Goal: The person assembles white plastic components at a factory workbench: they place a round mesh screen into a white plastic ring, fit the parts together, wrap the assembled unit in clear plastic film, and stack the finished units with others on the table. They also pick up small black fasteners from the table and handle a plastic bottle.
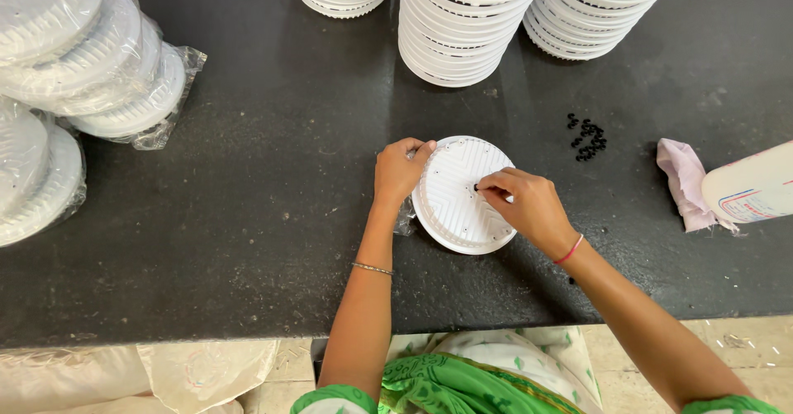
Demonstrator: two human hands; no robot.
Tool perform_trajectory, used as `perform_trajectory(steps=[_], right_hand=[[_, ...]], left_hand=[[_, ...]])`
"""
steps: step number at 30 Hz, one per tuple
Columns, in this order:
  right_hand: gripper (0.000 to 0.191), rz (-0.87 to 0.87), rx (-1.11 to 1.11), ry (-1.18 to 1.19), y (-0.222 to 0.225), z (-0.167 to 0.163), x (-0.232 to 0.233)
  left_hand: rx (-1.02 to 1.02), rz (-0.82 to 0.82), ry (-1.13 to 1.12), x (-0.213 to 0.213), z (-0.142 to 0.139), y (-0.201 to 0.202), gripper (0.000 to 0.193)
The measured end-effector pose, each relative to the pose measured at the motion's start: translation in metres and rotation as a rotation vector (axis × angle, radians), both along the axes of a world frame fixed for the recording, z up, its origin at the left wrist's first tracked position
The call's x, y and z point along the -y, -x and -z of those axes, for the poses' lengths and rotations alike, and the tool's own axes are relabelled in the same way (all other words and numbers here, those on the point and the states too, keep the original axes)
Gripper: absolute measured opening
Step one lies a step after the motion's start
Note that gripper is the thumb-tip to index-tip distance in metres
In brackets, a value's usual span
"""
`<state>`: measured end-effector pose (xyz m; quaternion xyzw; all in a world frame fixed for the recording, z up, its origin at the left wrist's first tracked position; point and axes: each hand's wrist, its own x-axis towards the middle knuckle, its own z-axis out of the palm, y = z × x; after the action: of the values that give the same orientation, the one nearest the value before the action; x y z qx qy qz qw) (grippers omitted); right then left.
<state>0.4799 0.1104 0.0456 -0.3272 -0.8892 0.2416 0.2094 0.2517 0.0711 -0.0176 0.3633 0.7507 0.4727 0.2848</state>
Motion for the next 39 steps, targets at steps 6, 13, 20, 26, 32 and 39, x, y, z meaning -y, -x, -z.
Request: perform_trajectory(steps=[6, 13, 20, 26, 32, 39], right_hand=[[0.011, -0.015, -0.024, -0.079, -0.003, 0.006, 0.003], [0.012, -0.012, -0.066, -0.093, -0.004, 0.010, 0.003], [0.012, -0.029, -0.019, -0.112, -0.006, 0.007, 0.005], [0.016, -0.067, -0.124, 0.017, -0.008, 0.001, -0.003], [0.021, -0.062, 0.039, 0.047, -0.003, -0.007, -0.019], [0.018, -0.103, 0.117, -0.053, 0.001, -0.008, -0.015]], left_hand=[[-0.013, -0.003, 0.007, 0.001, 0.000, -0.001, 0.036], [-0.036, -0.001, -0.003, 0.000, 0.000, -0.002, 0.035], [-0.032, 0.003, 0.021, 0.001, -0.003, -0.003, 0.034], [-0.041, -0.001, 0.030, 0.001, -0.004, -0.003, 0.034], [-0.034, 0.001, 0.034, 0.002, -0.004, -0.003, 0.035], [-0.048, -0.001, 0.010, 0.002, -0.002, -0.002, 0.035]])
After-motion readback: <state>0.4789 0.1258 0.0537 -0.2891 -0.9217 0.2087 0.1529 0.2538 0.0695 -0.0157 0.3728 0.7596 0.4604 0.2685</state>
